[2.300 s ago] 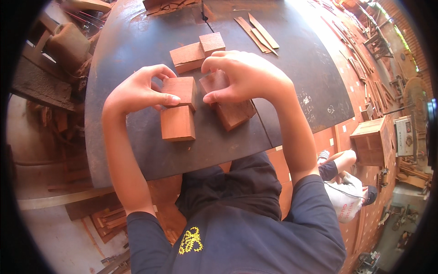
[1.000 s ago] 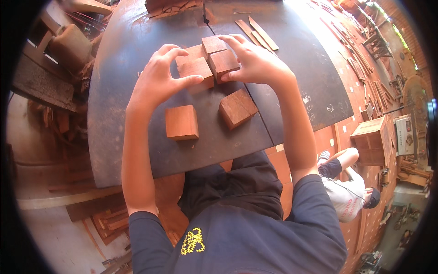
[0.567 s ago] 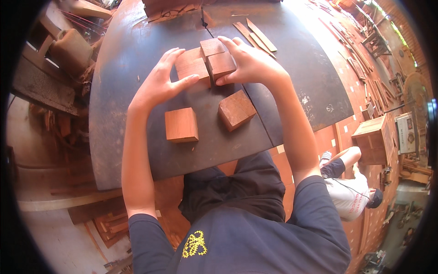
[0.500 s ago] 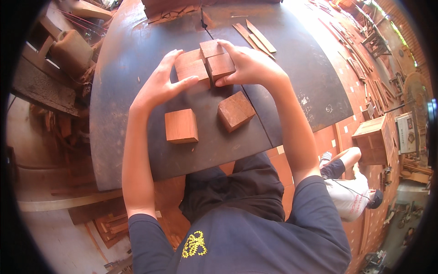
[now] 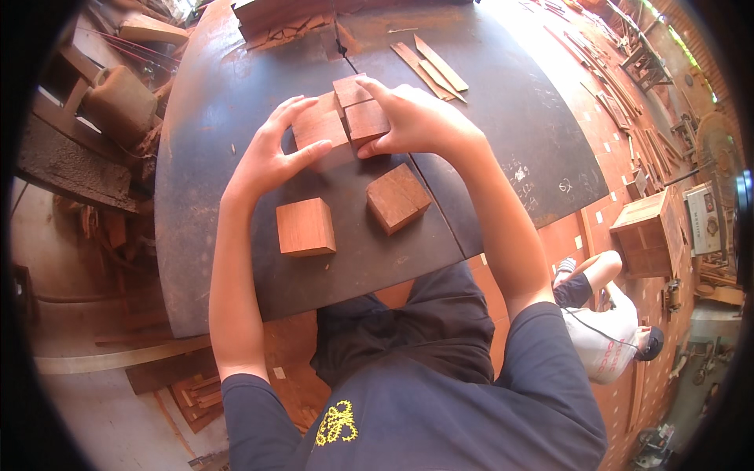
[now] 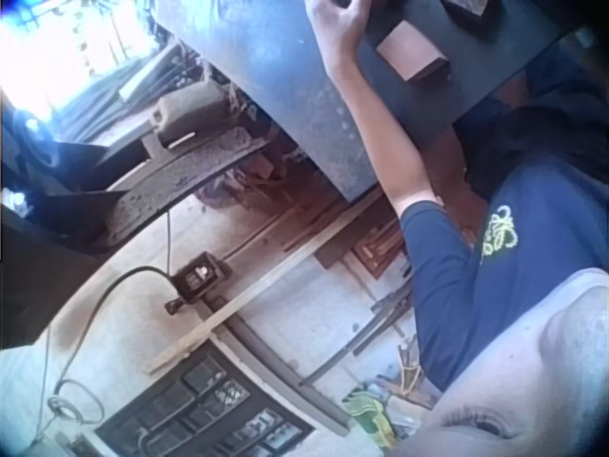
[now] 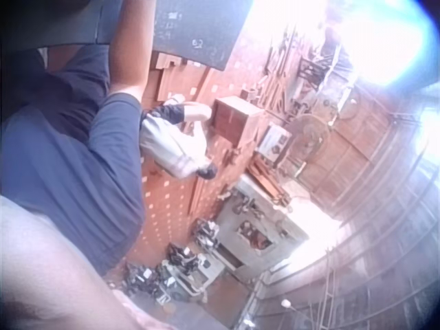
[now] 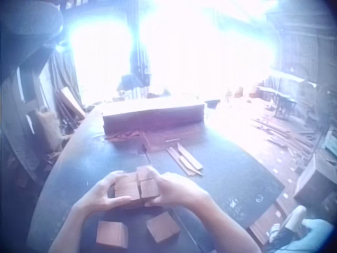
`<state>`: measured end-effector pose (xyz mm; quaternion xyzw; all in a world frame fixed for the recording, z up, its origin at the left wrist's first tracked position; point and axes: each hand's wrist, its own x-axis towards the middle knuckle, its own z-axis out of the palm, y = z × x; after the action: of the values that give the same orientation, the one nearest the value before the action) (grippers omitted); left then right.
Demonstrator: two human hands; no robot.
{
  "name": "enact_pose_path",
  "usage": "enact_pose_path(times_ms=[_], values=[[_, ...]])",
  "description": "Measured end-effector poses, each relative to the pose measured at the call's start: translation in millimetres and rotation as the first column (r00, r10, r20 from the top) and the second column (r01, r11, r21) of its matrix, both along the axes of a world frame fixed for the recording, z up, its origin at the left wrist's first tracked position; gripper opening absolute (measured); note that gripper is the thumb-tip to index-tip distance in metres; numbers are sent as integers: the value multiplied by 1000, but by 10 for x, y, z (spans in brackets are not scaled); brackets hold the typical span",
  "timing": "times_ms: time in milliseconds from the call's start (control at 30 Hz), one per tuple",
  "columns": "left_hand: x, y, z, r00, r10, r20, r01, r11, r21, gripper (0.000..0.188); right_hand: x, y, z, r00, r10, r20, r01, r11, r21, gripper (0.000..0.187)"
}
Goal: The person assembles small wooden blocks on a table, repeatedly stacking and unstacking them by hand. They handle the blocks one at a time, arranging them into small stacks and then separating them again.
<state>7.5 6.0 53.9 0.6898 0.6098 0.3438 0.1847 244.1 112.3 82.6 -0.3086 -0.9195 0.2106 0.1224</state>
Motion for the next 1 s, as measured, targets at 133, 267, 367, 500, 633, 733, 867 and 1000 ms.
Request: enact_pose_path(times_ms=[133,267,367,500,633,733,867,1000], values=[[6,-6,-5,999,-5,40,5,1000,-17,68,0,21,-7,1000,2,-18,-2,1000,-29,99],[-2,-1,10,1000,-13,19,13,999,-34,62,10,41,-17,1000,12,-28,-13,1000,-26,97],[23,-19,43,1000,-8,0,8,999,-42,59,33,48,-28,999,27,-35,-27,1000,4,94],[3,-15,17,1000,-8,-18,7,999,-49,58,75,90,-56,998,56,-42,-56,998,11,89],[-23,-6,-17,1000,-8,-12,7,999,-46,59,104,96,-41,994,95,-47,-94,995,16,77],[-31,-11,-23,1000,-2,-14,2,999,-52,59,107,143,-28,985,167,-34,-168,985,-45,69],[-37,-15,1,1000,-6,-5,6,998,-57,63,117,151,49,980,199,-2,-198,975,-104,66],[-19,-71,89,1000,-24,17,25,999,-44,68,157,152,-8,988,152,-20,-153,988,-28,69]])
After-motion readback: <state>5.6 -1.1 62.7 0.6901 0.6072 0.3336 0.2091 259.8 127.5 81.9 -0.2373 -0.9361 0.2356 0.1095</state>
